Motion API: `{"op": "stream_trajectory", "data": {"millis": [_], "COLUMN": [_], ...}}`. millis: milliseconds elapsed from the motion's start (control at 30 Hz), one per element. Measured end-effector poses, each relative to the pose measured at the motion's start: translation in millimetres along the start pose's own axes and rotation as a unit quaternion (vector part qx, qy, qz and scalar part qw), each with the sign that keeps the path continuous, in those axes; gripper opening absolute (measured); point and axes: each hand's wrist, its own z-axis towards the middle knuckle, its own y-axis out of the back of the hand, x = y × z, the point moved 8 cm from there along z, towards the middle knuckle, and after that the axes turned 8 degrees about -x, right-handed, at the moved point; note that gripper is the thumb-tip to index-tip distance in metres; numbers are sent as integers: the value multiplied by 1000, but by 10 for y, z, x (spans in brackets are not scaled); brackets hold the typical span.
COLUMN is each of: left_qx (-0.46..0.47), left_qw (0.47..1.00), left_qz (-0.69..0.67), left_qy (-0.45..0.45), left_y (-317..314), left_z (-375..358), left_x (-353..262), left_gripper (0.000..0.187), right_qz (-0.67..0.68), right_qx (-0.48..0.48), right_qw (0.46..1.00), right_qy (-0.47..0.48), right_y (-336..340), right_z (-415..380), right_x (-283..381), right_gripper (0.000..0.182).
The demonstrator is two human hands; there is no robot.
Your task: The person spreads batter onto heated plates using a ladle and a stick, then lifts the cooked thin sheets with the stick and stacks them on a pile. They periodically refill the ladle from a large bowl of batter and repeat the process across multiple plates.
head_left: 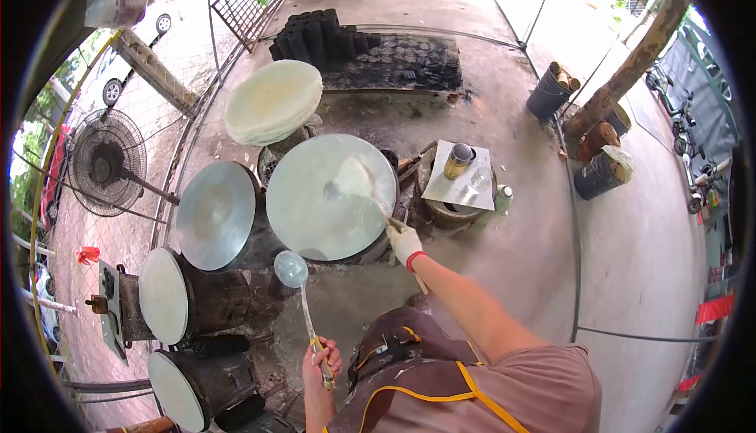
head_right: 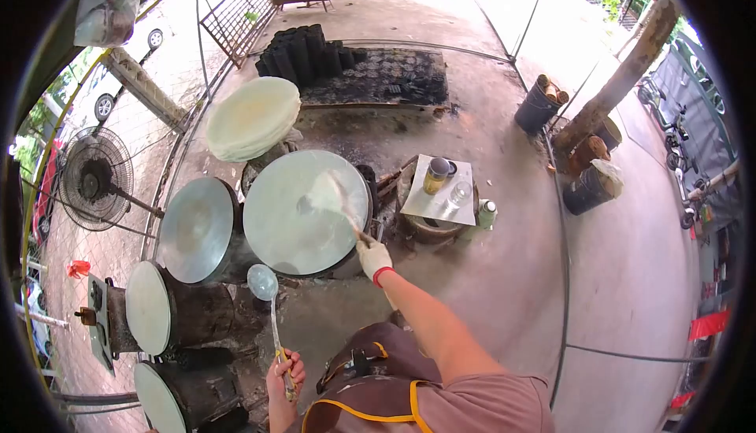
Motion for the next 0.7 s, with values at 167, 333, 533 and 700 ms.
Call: {"op": "stream_trajectory", "data": {"millis": [167,333,533,700], "left_qx": [-13,-24,-85,-92], "left_qw": [1000,999,996,995], "left_qz": [3,0,9,-22], "left_qy": [5,21,23,25], "left_y": [-240,-357,-286,-316], "left_z": [91,88,44,38], "left_x": [177,349,459,474], "left_gripper": [24,20,13,7], "right_qz": [-167,-108,-104,-211], "right_qx": [147,146,116,235], "right_qw": [970,983,986,930], "right_qy": [93,34,67,187], "right_y": [168,98,76,-235], "right_z": [233,151,781,699], "right_x": [1200,887,1263,686], "right_gripper": [40,42,42,38]}}
